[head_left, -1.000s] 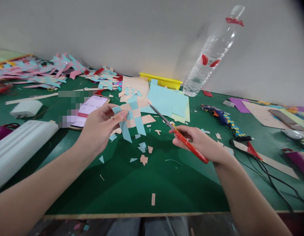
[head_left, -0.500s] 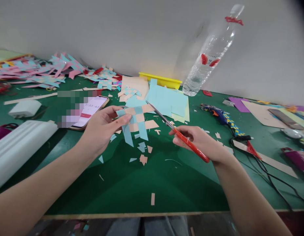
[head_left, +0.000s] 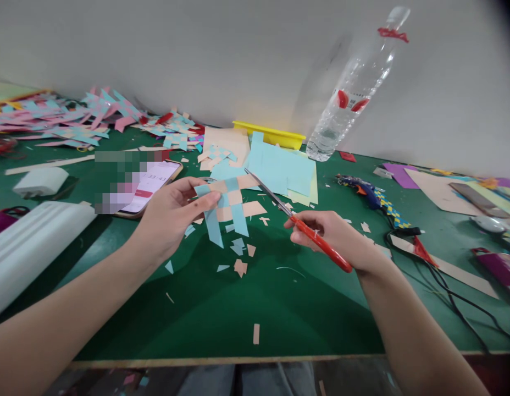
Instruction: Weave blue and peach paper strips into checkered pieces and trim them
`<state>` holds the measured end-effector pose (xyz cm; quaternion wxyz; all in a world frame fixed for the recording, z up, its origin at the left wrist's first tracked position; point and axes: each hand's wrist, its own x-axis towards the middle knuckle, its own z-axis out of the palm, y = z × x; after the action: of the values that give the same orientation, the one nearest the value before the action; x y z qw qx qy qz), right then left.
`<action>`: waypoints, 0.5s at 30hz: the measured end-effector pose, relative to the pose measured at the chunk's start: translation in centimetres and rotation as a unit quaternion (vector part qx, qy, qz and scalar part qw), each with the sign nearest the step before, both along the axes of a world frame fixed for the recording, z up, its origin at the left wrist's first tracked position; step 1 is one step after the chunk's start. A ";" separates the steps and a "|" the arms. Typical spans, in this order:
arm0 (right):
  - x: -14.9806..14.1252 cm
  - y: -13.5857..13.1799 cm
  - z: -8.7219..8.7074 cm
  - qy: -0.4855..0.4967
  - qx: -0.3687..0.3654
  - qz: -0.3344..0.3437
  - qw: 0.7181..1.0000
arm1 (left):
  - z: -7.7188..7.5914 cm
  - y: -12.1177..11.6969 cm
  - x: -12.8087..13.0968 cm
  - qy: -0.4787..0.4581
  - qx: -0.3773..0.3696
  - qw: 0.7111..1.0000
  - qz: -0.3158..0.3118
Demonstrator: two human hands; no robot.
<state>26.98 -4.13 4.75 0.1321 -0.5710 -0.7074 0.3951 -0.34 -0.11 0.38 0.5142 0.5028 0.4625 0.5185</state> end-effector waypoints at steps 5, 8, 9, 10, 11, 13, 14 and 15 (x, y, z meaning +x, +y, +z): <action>0.2 0.1 -0.3 -0.010 -0.019 -0.037 0.999 | 0.2 -0.1 0.0 0.002 -0.020 1.000 0.002; 0.4 0.2 -0.6 -0.005 -0.006 -0.046 0.999 | 0.4 -0.3 0.1 0.011 -0.030 0.999 0.003; 0.4 0.2 -0.7 0.000 0.006 -0.048 0.999 | 0.5 -0.3 0.1 0.012 -0.030 0.999 0.005; 0.4 0.3 -0.8 0.004 0.021 -0.052 0.998 | 0.5 -0.3 0.1 0.017 -0.033 0.999 0.006; 0.4 0.3 -0.8 0.007 0.036 -0.057 0.998 | 0.6 -0.3 0.1 0.023 -0.038 0.999 0.006; 0.3 0.2 -0.8 0.009 0.057 -0.064 0.996 | 0.5 -0.1 0.1 0.044 -0.050 0.998 0.007; 0.3 0.2 -0.7 0.009 0.060 -0.064 0.996 | 0.5 0.0 0.0 0.059 -0.052 0.997 0.005; 0.3 0.1 -0.6 0.006 0.061 -0.062 0.996 | 0.4 0.1 -0.1 0.075 -0.053 0.996 0.002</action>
<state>27.27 -4.01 4.13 0.1951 -0.6022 -0.6926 0.3459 -0.47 -0.05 0.82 0.5030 0.5114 0.5272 0.4555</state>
